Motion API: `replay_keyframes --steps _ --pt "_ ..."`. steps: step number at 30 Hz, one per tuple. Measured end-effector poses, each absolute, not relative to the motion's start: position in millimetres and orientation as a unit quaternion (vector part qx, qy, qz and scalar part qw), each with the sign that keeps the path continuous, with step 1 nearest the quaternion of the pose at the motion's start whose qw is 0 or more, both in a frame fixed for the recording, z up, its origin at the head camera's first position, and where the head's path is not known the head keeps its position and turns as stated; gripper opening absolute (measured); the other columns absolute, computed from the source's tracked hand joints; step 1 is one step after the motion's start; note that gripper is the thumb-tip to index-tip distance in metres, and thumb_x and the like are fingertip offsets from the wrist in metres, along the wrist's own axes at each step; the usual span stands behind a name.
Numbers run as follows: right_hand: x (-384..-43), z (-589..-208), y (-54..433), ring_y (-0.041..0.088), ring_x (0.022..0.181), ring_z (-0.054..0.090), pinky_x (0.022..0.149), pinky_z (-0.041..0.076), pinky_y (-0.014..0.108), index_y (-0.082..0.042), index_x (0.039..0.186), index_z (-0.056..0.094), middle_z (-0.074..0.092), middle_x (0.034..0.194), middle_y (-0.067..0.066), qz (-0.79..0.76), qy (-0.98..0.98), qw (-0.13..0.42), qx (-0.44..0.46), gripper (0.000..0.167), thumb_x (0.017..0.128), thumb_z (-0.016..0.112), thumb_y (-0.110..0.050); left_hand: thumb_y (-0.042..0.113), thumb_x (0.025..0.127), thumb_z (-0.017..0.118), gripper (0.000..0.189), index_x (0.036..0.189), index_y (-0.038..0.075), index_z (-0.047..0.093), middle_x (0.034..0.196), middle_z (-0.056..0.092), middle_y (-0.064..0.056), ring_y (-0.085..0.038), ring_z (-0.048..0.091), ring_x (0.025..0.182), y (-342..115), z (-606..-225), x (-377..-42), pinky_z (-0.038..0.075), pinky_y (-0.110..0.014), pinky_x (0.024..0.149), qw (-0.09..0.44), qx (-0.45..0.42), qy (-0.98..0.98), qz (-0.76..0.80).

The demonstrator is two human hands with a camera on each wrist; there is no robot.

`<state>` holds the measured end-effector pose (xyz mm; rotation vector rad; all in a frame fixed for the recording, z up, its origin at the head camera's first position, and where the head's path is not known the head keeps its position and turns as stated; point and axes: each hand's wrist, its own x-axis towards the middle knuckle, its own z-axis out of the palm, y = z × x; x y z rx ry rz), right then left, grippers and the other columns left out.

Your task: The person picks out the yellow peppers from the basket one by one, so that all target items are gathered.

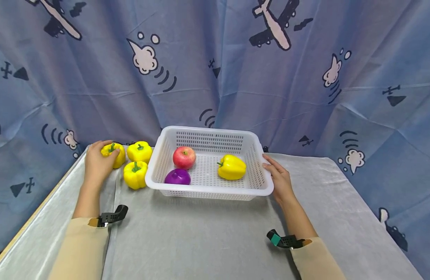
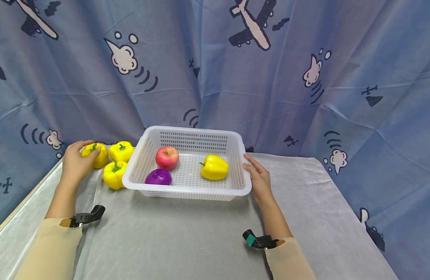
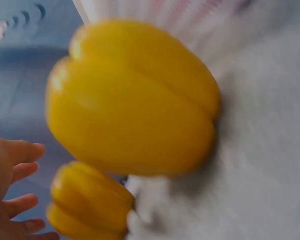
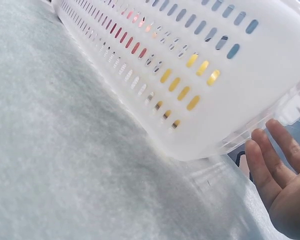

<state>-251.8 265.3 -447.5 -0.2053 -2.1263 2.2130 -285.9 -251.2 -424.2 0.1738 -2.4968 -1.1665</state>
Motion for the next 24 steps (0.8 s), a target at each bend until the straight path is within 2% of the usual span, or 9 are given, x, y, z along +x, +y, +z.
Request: replay_keyframes --steps 7,14,24 --pt "-249.1 -448.7 266.1 0.002 0.112 0.059 0.085 0.056 0.014 -0.018 0.155 0.043 0.041 0.159 0.007 0.714 -0.695 0.031 -0.072 0.05 0.105 0.05 -0.022 0.028 0.102 0.058 0.046 0.141 0.004 0.058 0.157 0.041 -0.024 -0.046 0.034 0.147 -219.7 -392.1 -271.7 0.027 -0.065 0.12 0.195 0.021 -0.885 -0.422" --pt "-250.7 -449.4 268.2 0.003 0.112 0.059 0.085 0.056 0.014 -0.017 0.154 0.044 0.043 0.157 0.007 0.711 -0.699 0.038 -0.067 0.05 0.105 0.05 -0.022 0.024 0.101 0.06 0.039 0.137 0.01 0.062 0.151 0.051 -0.014 -0.038 0.047 0.138 -175.0 -364.5 -254.6 0.044 -0.057 0.109 0.202 -0.043 -0.88 -0.428" --pt "-256.3 -448.1 267.8 0.004 0.113 0.058 0.086 0.055 0.013 -0.016 0.155 0.042 0.04 0.159 0.007 0.725 -0.685 0.032 -0.068 0.051 0.105 0.05 -0.019 0.018 0.098 0.064 0.037 0.134 0.01 0.064 0.143 0.057 -0.015 -0.036 0.052 0.135 -115.9 -352.2 -248.6 0.042 -0.056 0.114 0.172 -0.131 -0.88 -0.423"
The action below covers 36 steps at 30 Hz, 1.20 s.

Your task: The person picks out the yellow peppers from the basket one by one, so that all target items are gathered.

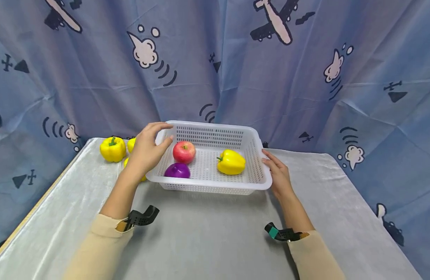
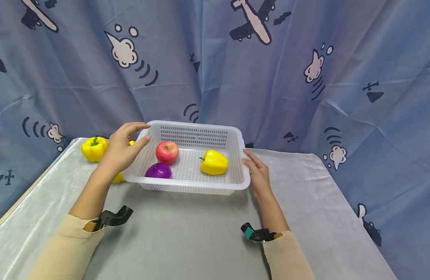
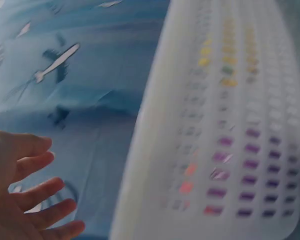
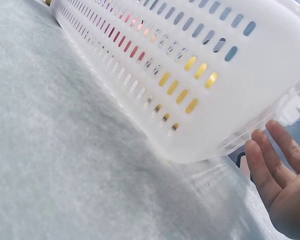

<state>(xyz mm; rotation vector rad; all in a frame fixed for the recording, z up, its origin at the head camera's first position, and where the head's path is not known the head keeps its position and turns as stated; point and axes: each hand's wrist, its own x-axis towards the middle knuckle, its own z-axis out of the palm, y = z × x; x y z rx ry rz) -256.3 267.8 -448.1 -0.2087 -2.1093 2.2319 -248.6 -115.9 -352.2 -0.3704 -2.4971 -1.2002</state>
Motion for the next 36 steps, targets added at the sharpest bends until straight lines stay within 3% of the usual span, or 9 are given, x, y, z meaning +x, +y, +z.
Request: replay_keyframes --steps 9,21,31,36 --pt "-265.7 -443.7 257.2 0.006 0.116 0.057 0.088 0.056 0.015 -0.015 0.154 0.044 0.04 0.161 0.007 0.739 -0.671 0.032 -0.046 0.05 0.104 0.051 -0.018 0.025 0.098 0.064 0.036 0.132 0.012 0.066 0.137 0.063 -0.012 -0.032 0.057 0.129 -78.9 -353.0 -263.1 0.046 -0.052 0.111 0.141 -0.115 -0.898 -0.4" --pt "-265.4 -444.0 267.3 0.002 0.112 0.06 0.087 0.056 0.013 -0.016 0.153 0.045 0.042 0.16 0.005 0.738 -0.67 0.042 -0.059 0.05 0.104 0.052 -0.019 0.02 0.098 0.064 0.036 0.133 0.013 0.065 0.138 0.065 -0.006 -0.03 0.061 0.125 -12.0 -342.7 -275.5 0.05 -0.044 0.107 0.082 -0.157 -0.881 -0.438" --pt "-257.4 -446.2 269.1 0.002 0.111 0.06 0.087 0.056 0.013 -0.014 0.153 0.046 0.042 0.16 0.005 0.744 -0.663 0.05 -0.069 0.05 0.104 0.052 -0.017 0.021 0.098 0.066 0.037 0.133 0.012 0.064 0.14 0.063 -0.008 -0.027 0.061 0.127 33.3 -360.7 -281.4 0.051 -0.042 0.108 0.025 -0.149 -0.878 -0.454" --pt "-256.9 -447.1 264.9 0.001 0.108 0.062 0.086 0.056 0.014 -0.012 0.153 0.045 0.045 0.157 0.006 0.745 -0.663 0.044 -0.063 0.049 0.104 0.052 -0.017 0.02 0.096 0.068 0.037 0.132 0.015 0.065 0.14 0.064 -0.006 -0.025 0.058 0.133 45.6 -373.9 -286.8 0.048 -0.041 0.113 0.026 -0.122 -0.883 -0.452"
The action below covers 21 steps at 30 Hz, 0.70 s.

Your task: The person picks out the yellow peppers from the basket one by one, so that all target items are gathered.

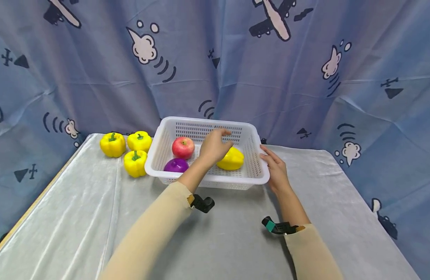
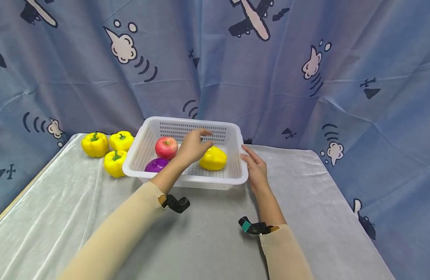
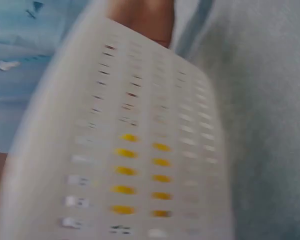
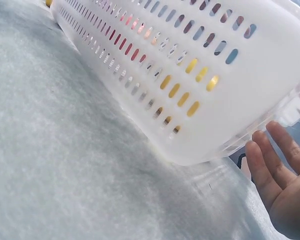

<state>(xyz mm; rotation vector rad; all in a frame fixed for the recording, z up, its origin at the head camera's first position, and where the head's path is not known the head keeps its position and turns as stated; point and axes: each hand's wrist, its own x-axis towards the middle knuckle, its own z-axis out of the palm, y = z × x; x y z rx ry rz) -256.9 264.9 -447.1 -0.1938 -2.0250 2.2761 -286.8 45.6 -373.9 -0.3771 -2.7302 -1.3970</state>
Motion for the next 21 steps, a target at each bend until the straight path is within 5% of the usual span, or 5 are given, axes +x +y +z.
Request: replay_keyframes --steps 21 --pt "-258.9 -448.8 264.5 0.005 0.114 0.06 0.086 0.056 0.014 -0.015 0.153 0.046 0.042 0.16 0.007 0.737 -0.67 0.044 -0.07 0.05 0.103 0.052 -0.017 0.02 0.096 0.068 0.039 0.133 0.01 0.064 0.137 0.062 -0.012 -0.029 0.059 0.126 56.6 -395.8 -297.5 0.049 -0.043 0.111 0.026 -0.101 -0.923 -0.371"
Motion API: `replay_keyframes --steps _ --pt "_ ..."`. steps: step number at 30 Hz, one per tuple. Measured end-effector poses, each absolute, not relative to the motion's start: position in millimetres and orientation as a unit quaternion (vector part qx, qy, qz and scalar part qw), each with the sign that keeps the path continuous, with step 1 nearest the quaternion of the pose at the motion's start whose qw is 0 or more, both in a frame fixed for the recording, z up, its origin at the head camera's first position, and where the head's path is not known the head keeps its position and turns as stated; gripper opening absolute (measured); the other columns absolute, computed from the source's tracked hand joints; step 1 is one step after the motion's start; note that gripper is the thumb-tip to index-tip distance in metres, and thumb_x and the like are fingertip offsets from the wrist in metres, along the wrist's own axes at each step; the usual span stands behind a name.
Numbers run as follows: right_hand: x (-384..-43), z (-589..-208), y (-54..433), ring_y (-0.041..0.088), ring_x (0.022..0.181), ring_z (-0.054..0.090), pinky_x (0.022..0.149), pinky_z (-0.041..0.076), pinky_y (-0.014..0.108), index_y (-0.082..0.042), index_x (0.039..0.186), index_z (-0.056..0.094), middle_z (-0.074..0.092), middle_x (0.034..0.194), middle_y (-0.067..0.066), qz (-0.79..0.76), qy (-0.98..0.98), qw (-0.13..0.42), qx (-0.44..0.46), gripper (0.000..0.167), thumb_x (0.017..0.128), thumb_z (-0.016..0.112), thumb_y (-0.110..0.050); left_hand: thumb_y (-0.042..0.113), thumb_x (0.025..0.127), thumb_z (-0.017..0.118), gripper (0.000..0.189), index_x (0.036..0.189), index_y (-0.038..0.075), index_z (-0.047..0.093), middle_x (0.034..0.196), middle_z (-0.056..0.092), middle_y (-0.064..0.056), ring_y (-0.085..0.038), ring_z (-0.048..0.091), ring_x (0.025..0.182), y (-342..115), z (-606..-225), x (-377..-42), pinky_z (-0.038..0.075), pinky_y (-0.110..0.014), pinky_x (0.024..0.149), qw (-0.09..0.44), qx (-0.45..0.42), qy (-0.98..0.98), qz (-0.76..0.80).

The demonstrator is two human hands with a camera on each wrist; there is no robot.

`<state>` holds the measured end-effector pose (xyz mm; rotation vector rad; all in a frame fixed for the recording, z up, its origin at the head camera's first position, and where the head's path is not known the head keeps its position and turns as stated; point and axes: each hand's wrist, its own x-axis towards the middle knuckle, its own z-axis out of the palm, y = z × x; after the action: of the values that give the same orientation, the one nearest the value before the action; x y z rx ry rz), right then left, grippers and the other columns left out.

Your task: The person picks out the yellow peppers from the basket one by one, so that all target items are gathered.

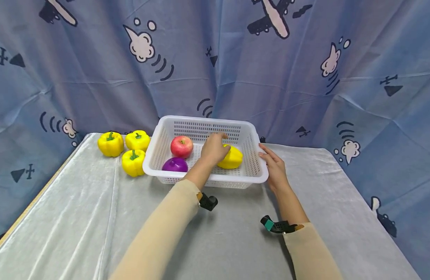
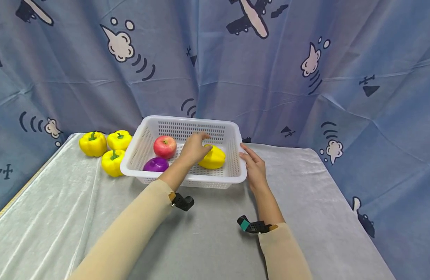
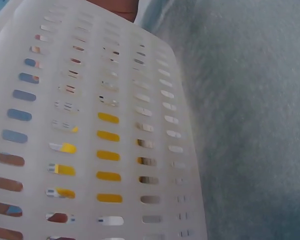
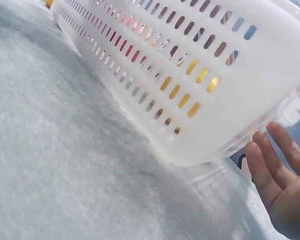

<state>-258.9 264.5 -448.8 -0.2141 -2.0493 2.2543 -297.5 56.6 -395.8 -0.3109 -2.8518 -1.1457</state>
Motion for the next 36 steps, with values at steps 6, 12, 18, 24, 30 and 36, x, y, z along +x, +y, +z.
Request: replay_keyframes --steps 6,12,18,24,30,36 --pt "-258.9 -449.2 264.4 0.004 0.113 0.06 0.086 0.057 0.014 -0.016 0.152 0.047 0.042 0.16 0.007 0.74 -0.667 0.046 -0.072 0.049 0.103 0.052 -0.018 0.024 0.095 0.069 0.048 0.139 0.008 0.058 0.14 0.057 -0.016 -0.031 0.055 0.128 55.5 -399.4 -299.6 0.045 -0.042 0.114 -0.003 -0.092 -0.93 -0.357" --pt "-258.6 -450.5 264.4 0.004 0.114 0.059 0.086 0.056 0.014 -0.015 0.152 0.047 0.042 0.161 0.004 0.746 -0.66 0.047 -0.074 0.049 0.103 0.052 -0.016 0.027 0.096 0.069 0.061 0.148 0.005 0.048 0.149 0.052 -0.017 -0.032 0.052 0.135 54.4 -402.3 -300.9 0.039 -0.044 0.12 -0.062 -0.081 -0.921 -0.377" --pt "-258.9 -450.4 265.3 0.007 0.117 0.058 0.086 0.056 0.014 -0.016 0.152 0.047 0.042 0.161 0.004 0.743 -0.663 0.047 -0.073 0.049 0.104 0.051 -0.016 0.026 0.096 0.069 0.058 0.147 0.005 0.049 0.145 0.057 -0.017 -0.031 0.056 0.13 56.0 -401.2 -300.2 0.042 -0.044 0.118 -0.088 -0.106 -0.913 -0.384" --pt "-258.6 -449.8 265.8 0.01 0.124 0.056 0.087 0.056 0.013 -0.017 0.153 0.046 0.04 0.162 0.004 0.737 -0.671 0.038 -0.074 0.049 0.104 0.051 -0.018 0.021 0.094 0.071 0.055 0.144 0.007 0.053 0.143 0.059 -0.016 -0.031 0.057 0.129 57.5 -399.0 -299.1 0.044 -0.043 0.116 -0.087 -0.142 -0.906 -0.39" --pt "-258.7 -449.1 265.0 0.014 0.129 0.053 0.087 0.055 0.013 -0.018 0.153 0.046 0.04 0.162 0.004 0.738 -0.67 0.035 -0.076 0.049 0.104 0.05 -0.019 0.015 0.091 0.074 0.054 0.141 0.008 0.057 0.146 0.057 -0.015 -0.031 0.054 0.135 57.5 -399.7 -300.7 0.043 -0.043 0.117 -0.079 -0.173 -0.895 -0.403" --pt "-258.8 -449.6 265.3 0.017 0.133 0.052 0.085 0.056 0.013 -0.018 0.153 0.046 0.04 0.163 0.004 0.731 -0.676 0.038 -0.08 0.049 0.104 0.051 -0.019 0.01 0.088 0.077 0.056 0.141 0.009 0.058 0.148 0.057 -0.011 -0.029 0.06 0.13 58.7 -401.4 -301.1 0.05 -0.04 0.111 -0.073 -0.21 -0.882 -0.416"
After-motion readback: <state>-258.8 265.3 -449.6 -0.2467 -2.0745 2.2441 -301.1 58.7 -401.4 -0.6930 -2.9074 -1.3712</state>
